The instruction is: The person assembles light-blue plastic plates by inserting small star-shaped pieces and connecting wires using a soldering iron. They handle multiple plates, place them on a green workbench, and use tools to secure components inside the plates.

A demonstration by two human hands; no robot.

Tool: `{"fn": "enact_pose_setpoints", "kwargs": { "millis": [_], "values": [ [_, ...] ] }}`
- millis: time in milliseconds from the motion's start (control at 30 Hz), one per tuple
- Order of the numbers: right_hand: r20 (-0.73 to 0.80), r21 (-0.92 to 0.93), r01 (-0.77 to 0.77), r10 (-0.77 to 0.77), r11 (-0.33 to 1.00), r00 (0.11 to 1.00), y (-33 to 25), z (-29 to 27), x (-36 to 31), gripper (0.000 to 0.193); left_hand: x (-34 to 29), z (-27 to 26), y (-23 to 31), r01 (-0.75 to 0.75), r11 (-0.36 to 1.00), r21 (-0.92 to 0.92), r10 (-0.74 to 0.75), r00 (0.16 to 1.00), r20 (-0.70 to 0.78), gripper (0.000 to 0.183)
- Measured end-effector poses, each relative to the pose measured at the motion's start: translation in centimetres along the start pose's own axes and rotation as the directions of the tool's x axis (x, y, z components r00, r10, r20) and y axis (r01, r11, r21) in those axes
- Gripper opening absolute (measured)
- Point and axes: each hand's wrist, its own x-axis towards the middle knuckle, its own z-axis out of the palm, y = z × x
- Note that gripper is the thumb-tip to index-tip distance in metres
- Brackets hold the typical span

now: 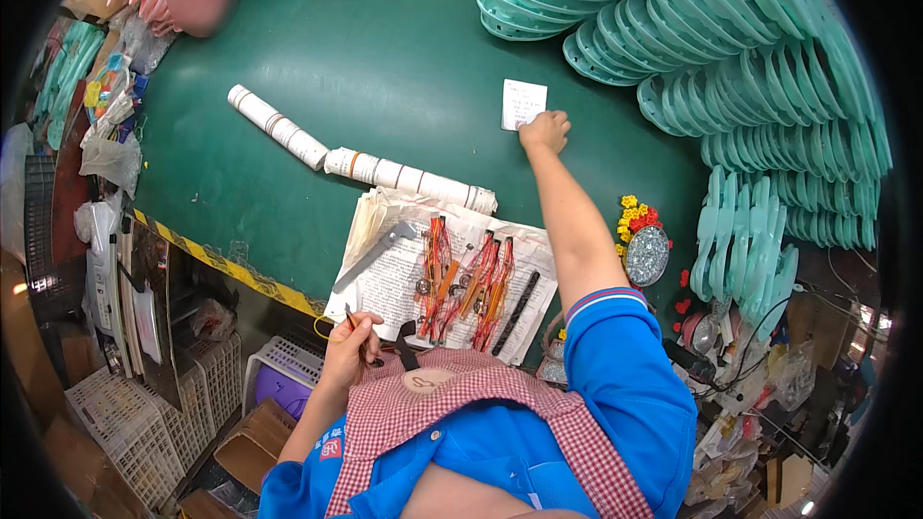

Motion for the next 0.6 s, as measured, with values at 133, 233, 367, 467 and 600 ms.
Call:
{"fn": "enact_pose_setpoints", "kwargs": {
  "millis": [133,233,367,467,600],
  "values": [
    [0.109,0.135,-0.05,0.035,0.99,0.993,1.4,2.0,1.1,0.052,1.1,0.6,0.7,-0.029,0.998,-0.047,0.028,0.999,-0.04,0.019],
    [-0.037,0.253,-0.107,0.12,0.962,0.992,1.1,0.6,-0.8,0.053,1.5,1.1,1.4,-0.052,0.995,-0.091,0.048,0.998,-0.05,0.018],
    [0.055,0.282,-0.156,0.146,0.947,0.988,2.4,0.2,0.1,0.047,0.6,1.7,1.7,-0.06,0.997,-0.049,0.056,0.996,-0.073,0.018],
    [0.113,0.351,-0.211,0.182,0.912,0.977,3.0,0.0,1.1,0.038,-0.1,1.2,0.9,-0.063,0.997,-0.039,0.061,0.996,-0.065,0.018],
    [0.228,0.716,-0.294,0.186,0.633,0.956,4.2,0.2,0.9,0.024,-0.4,0.4,0.2,-0.046,0.999,-0.029,0.045,0.998,-0.034,0.018]
  ]
}}
